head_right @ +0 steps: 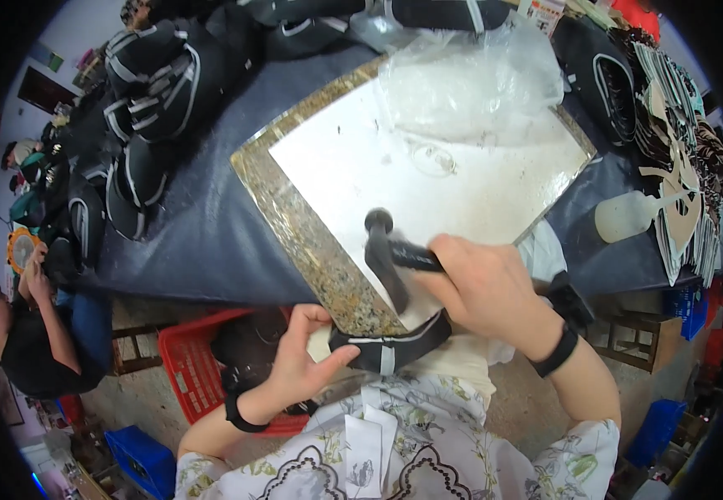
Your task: The worker applies adhesive from a bottle to shoe upper components and hammers them onto a form to shape the heel.
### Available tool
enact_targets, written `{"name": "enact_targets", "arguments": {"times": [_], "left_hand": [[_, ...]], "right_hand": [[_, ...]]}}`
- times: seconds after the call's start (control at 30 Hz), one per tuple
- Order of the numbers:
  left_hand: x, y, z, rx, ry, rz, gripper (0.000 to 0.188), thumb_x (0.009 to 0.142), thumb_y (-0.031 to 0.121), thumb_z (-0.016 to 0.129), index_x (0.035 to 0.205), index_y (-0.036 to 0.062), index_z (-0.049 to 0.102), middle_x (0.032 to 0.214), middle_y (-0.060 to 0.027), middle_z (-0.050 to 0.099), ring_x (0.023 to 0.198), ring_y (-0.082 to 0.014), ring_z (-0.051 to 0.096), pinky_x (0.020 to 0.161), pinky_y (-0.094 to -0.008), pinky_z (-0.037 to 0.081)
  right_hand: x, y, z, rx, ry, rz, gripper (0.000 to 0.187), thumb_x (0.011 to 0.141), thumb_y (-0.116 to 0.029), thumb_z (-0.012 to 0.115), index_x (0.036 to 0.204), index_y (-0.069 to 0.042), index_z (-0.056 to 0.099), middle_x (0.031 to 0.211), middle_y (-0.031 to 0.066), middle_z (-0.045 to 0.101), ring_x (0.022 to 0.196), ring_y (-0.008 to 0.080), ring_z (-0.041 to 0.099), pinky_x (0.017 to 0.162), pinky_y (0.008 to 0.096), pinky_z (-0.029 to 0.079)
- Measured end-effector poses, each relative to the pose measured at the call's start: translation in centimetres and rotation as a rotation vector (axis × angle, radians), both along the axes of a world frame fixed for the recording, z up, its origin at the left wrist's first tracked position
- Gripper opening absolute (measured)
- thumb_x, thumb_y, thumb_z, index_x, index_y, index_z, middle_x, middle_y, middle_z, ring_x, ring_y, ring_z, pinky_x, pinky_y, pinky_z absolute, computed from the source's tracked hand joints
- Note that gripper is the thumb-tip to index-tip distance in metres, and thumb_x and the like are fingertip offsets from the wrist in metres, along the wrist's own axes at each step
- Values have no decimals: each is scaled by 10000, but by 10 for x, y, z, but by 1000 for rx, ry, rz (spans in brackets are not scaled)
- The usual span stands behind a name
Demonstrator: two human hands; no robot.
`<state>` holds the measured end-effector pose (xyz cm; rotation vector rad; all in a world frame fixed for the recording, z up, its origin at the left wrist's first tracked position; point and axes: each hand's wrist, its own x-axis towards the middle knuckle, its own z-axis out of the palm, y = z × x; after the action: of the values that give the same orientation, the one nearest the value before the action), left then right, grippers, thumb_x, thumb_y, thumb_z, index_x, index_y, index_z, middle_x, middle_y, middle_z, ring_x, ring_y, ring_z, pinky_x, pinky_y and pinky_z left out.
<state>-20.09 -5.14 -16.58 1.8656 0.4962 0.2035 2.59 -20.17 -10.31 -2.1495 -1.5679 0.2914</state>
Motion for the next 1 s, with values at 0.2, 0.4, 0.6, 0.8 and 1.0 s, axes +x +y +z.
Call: {"name": "enact_targets", "arguments": {"times": [0.2,0.4,0.6,0.8,1.0], "left_hand": [[-9,25,39,-250,8,-358,128,854,102,661,895,-15,631,772,-52,628,745,-106,568,692,-252,452],[-38,56,114,-112,-521,437,161,819,69,629,924,-53,638,885,-116,688,750,-129,632,702,-275,511],[43,32,100,631,-423,184,364,811,27,640,1156,-58,558,952,-177,647,767,-317,640,708,-317,508],[42,16,117,629,-503,-123,348,813,54,651,1139,-54,598,951,-184,667,833,-295,666,764,-334,519],[53,44,123,1019,-232,-56,259,745,48,705,998,19,659,940,-112,660,939,-314,628,824,-352,472]], "right_hand": [[24,63,-29,109,-196,-123,255,835,-267,644,921,-45,552,773,123,590,687,314,608,581,399,466],[16,65,-5,633,-33,-88,233,812,-106,661,1018,-10,612,903,147,597,834,271,594,697,327,491],[-62,78,22,540,1349,262,764,827,-152,698,1445,-40,263,1321,136,421,1219,189,418,915,299,447],[-38,82,12,461,1198,-175,185,892,-69,508,1004,33,616,816,56,650,694,92,601,607,240,489],[-31,75,24,-20,981,16,151,839,-72,549,905,47,615,668,128,639,513,158,611,484,283,474]]}}
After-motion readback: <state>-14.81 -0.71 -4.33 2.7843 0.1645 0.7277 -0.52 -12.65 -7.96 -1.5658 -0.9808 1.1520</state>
